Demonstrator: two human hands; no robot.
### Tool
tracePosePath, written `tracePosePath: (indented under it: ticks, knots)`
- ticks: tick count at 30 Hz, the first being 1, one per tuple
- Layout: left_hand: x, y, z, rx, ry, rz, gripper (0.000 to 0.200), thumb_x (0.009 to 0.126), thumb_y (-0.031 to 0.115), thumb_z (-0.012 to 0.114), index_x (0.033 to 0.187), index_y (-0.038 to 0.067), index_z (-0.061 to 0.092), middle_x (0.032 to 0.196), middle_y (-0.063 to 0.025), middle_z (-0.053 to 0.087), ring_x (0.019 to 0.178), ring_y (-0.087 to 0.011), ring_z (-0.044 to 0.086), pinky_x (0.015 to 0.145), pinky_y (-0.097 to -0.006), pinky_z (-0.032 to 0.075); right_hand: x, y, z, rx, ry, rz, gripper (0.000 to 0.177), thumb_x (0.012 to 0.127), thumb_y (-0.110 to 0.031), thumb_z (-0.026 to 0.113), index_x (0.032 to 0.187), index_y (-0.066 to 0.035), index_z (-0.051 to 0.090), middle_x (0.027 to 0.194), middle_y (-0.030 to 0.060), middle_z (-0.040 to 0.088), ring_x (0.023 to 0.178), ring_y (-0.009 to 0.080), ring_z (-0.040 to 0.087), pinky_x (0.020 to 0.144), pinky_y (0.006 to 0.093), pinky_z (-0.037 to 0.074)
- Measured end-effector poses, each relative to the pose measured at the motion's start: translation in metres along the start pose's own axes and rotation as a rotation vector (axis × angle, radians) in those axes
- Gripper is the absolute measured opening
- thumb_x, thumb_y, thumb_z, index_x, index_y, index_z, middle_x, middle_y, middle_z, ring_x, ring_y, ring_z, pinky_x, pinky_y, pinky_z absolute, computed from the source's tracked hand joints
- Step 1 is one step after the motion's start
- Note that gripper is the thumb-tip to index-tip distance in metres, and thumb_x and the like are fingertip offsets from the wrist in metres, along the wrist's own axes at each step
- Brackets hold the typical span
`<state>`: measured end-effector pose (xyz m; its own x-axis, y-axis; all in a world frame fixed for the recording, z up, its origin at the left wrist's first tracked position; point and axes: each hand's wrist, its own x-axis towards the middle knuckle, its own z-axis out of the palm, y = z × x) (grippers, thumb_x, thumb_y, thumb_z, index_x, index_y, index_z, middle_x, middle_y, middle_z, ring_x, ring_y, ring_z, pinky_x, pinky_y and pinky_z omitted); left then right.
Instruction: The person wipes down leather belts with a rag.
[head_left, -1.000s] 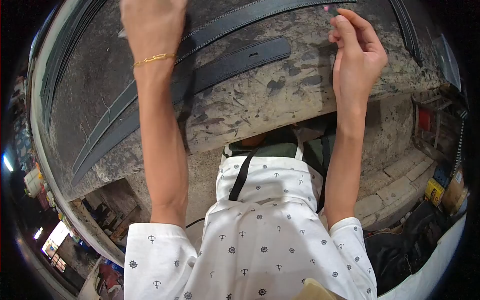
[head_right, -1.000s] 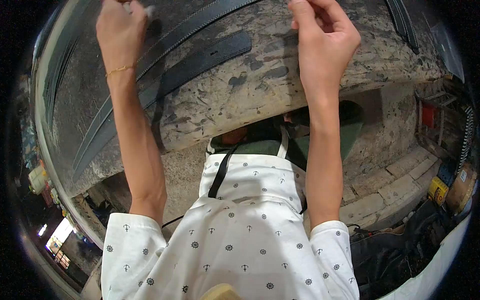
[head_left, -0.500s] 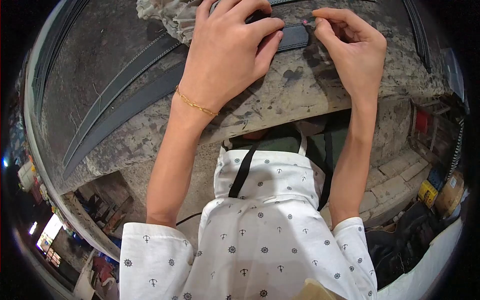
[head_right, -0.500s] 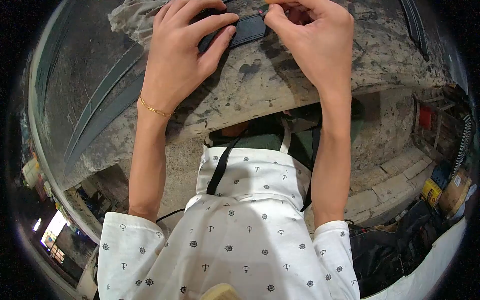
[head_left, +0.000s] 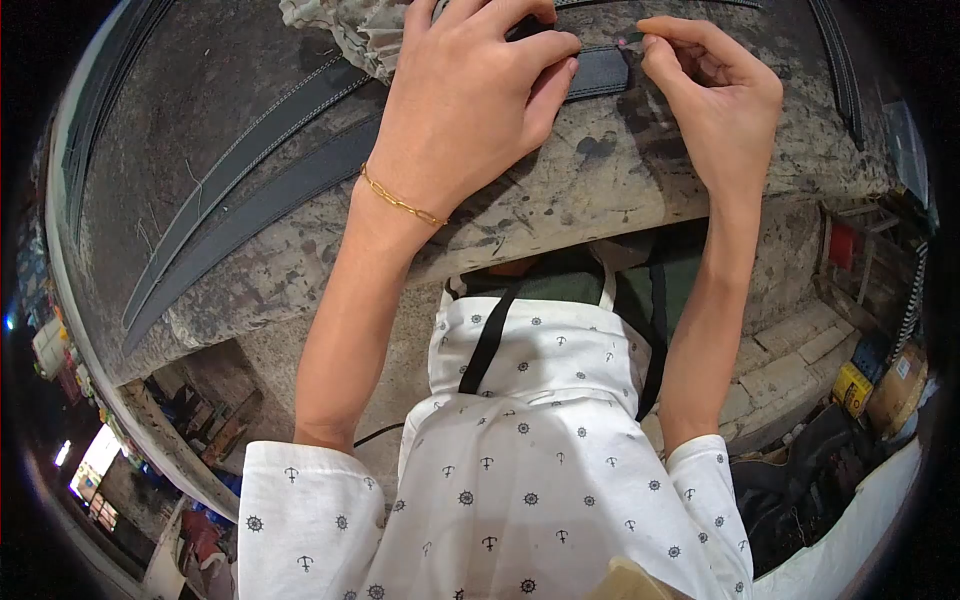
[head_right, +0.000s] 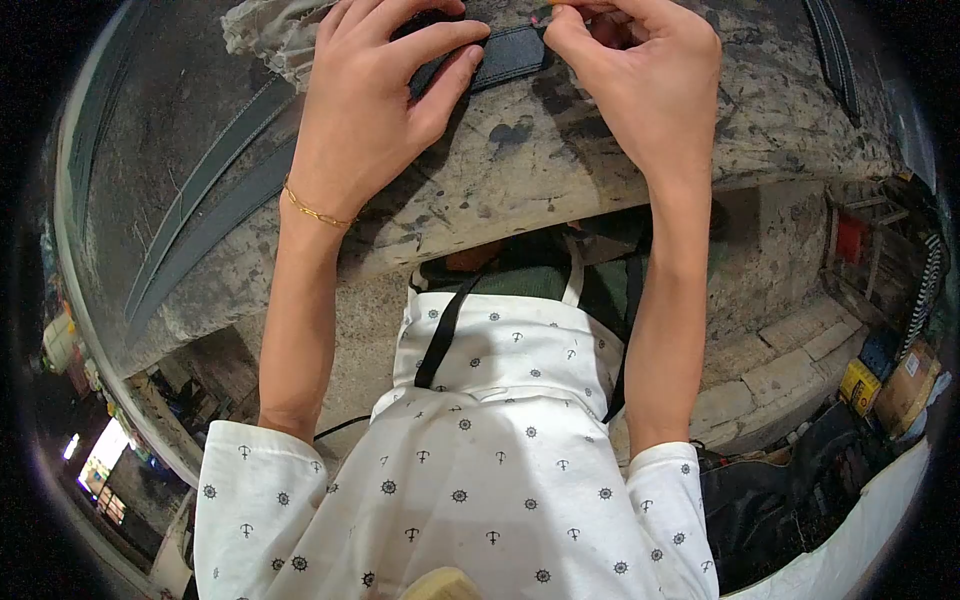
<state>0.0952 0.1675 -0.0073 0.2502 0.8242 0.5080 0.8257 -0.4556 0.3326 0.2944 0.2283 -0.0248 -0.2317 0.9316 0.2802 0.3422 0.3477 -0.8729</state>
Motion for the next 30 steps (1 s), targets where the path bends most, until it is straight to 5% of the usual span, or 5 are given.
tracePosePath:
  ticks: [20,22,24,28,30]
  knots:
    - [0.0,-0.002,-0.005,0.006,-0.05,0.0,0.017,0.083,0.009,0.072,0.099,0.004,0.071,0.109,-0.0123,0.063,0.108,-0.0325,0.058,0.101,-0.0458,0.04,0.001,0.004,-0.003,0.032,0.006,0.013,0.015,0.092,-0.004,0.07,0.105,-0.002,0.077,0.085,-0.0022,0.07,0.077,0.0023,0.062,0.069,0.0167,0.047]
    - [0.001,-0.009,-0.008,-0.012,0.261,-0.042,0.024,0.08,0.009,0.074,0.103,0.002,0.07,0.114,-0.016,0.062,0.113,-0.0348,0.058,0.103,-0.047,0.04,0.003,0.007,-0.003,0.066,0.083,0.027,0.015,0.092,-0.004,0.071,0.106,-0.002,0.077,0.087,-0.0009,0.071,0.078,0.0032,0.063,0.07,0.0171,0.048]
    - [-0.006,-0.02,-0.027,0.206,0.182,-0.15,0.034,0.077,0.009,0.077,0.109,0.001,0.069,0.121,-0.0192,0.061,0.118,-0.0358,0.056,0.104,-0.0485,0.041,0.003,0.005,-0.005,0.097,0.163,0.044,0.016,0.092,-0.004,0.071,0.106,-0.002,0.077,0.089,0.0004,0.072,0.08,0.0042,0.064,0.072,0.0176,0.049]
    - [-0.022,-0.04,-0.039,0.342,0.084,-0.202,0.03,0.083,0.012,0.074,0.113,0.006,0.073,0.118,-0.0129,0.067,0.107,-0.032,0.064,0.093,-0.0402,0.05,0.008,-0.007,-0.004,0.146,0.229,0.121,0.009,0.094,-0.002,0.066,0.1,0.002,0.072,0.074,-0.002,0.063,0.064,0.0038,0.054,0.058,0.0196,0.041]
    - [-0.016,-0.024,-0.033,0.134,0.136,-0.315,0.027,0.081,0.002,0.071,0.108,0.004,0.074,0.11,-0.0121,0.07,0.097,-0.0295,0.069,0.087,-0.0386,0.054,0.005,0.023,-0.007,0.39,0.271,0.042,0.018,0.094,-0.004,0.069,0.11,0.004,0.072,0.096,0.0105,0.074,0.081,0.0113,0.067,0.072,0.0249,0.054]
